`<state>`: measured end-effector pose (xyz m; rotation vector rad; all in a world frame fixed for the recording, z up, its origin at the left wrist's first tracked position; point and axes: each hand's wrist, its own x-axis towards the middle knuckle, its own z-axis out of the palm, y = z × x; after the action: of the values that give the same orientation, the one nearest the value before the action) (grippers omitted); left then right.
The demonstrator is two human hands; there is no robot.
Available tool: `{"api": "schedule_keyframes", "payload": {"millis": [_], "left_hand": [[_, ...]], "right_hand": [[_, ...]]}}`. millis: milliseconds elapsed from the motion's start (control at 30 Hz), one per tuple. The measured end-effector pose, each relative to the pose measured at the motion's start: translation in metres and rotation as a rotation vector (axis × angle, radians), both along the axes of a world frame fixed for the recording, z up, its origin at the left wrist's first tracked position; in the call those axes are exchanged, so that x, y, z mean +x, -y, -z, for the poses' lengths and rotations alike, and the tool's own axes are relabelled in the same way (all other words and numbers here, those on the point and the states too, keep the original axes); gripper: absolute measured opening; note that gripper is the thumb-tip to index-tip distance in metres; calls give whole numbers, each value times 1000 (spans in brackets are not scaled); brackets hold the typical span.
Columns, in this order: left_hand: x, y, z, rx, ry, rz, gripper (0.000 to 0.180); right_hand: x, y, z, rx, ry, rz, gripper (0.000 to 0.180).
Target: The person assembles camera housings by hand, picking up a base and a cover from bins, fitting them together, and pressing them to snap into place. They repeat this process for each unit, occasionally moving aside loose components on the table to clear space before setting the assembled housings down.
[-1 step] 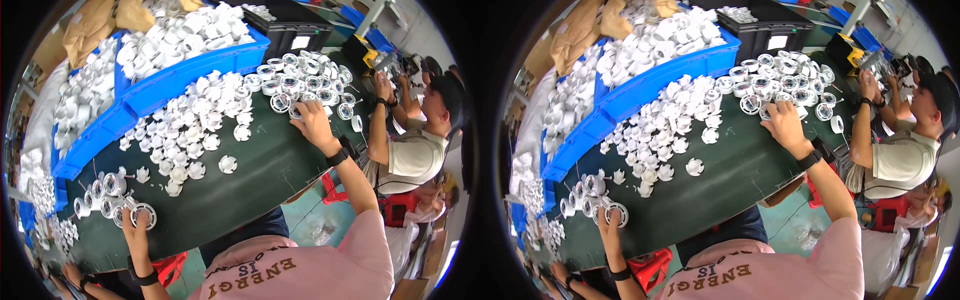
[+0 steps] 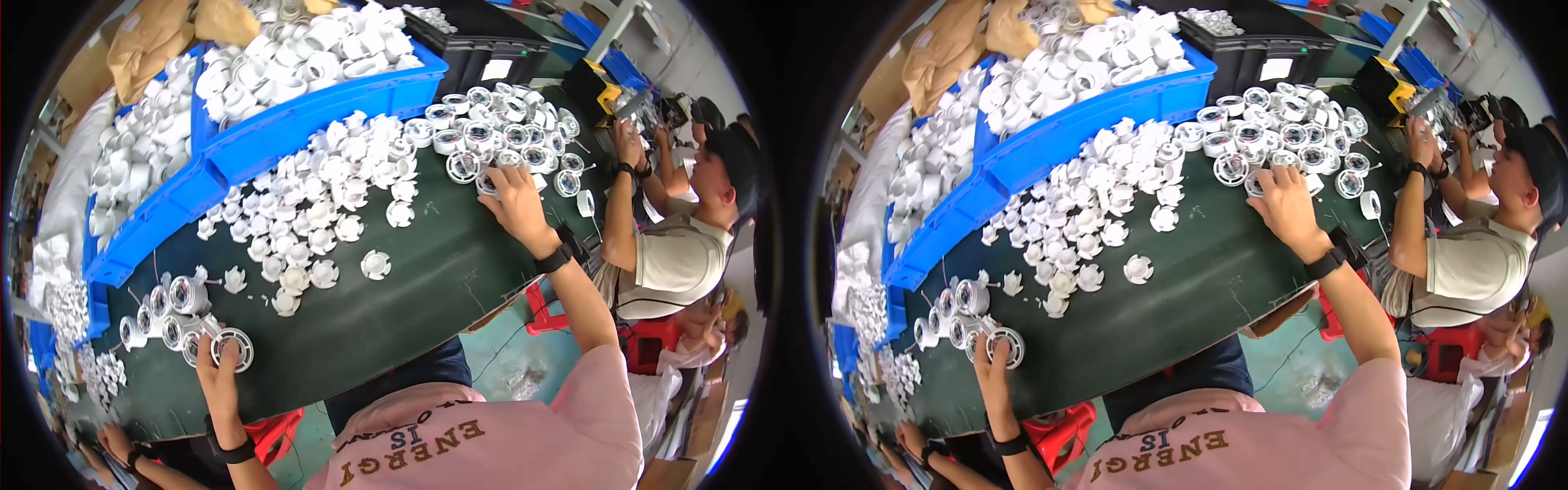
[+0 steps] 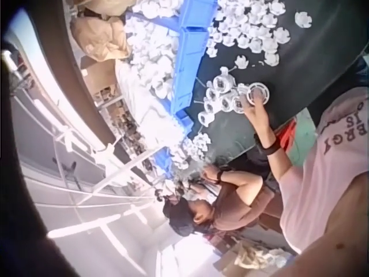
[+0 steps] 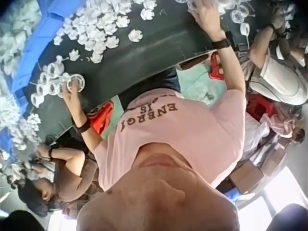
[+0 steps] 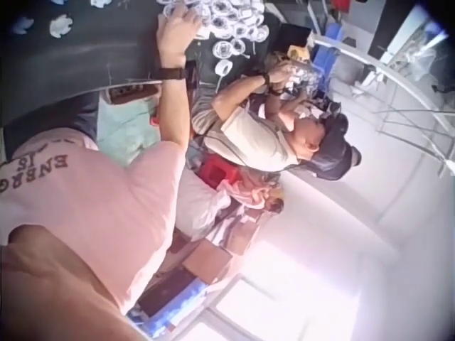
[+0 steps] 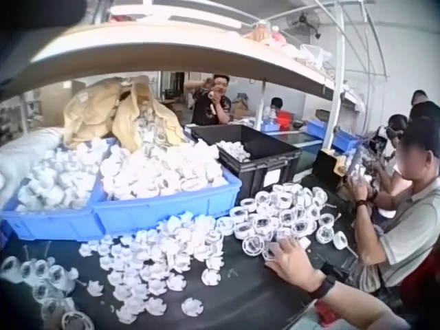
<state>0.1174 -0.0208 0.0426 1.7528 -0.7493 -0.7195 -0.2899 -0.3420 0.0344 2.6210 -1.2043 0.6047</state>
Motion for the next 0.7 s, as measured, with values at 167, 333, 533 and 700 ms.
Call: {"api": "schedule_keyframes", "payload": {"millis": [167, 333, 533, 700], "left_hand": [[29, -22, 22, 4, 187, -14, 29], [30, -12, 21, 53, 830, -209, 33], [-68, 38, -25, -227, 812, 195, 36], [-118, 77, -22, -385, 636, 565, 40]], "right_hand": [[33, -48, -32, 3, 39, -77, 46], [78, -64, -33, 407, 381, -312, 44], [113, -49, 6, 248, 221, -380, 46], [74, -68, 1, 433, 261, -349, 44]]}}
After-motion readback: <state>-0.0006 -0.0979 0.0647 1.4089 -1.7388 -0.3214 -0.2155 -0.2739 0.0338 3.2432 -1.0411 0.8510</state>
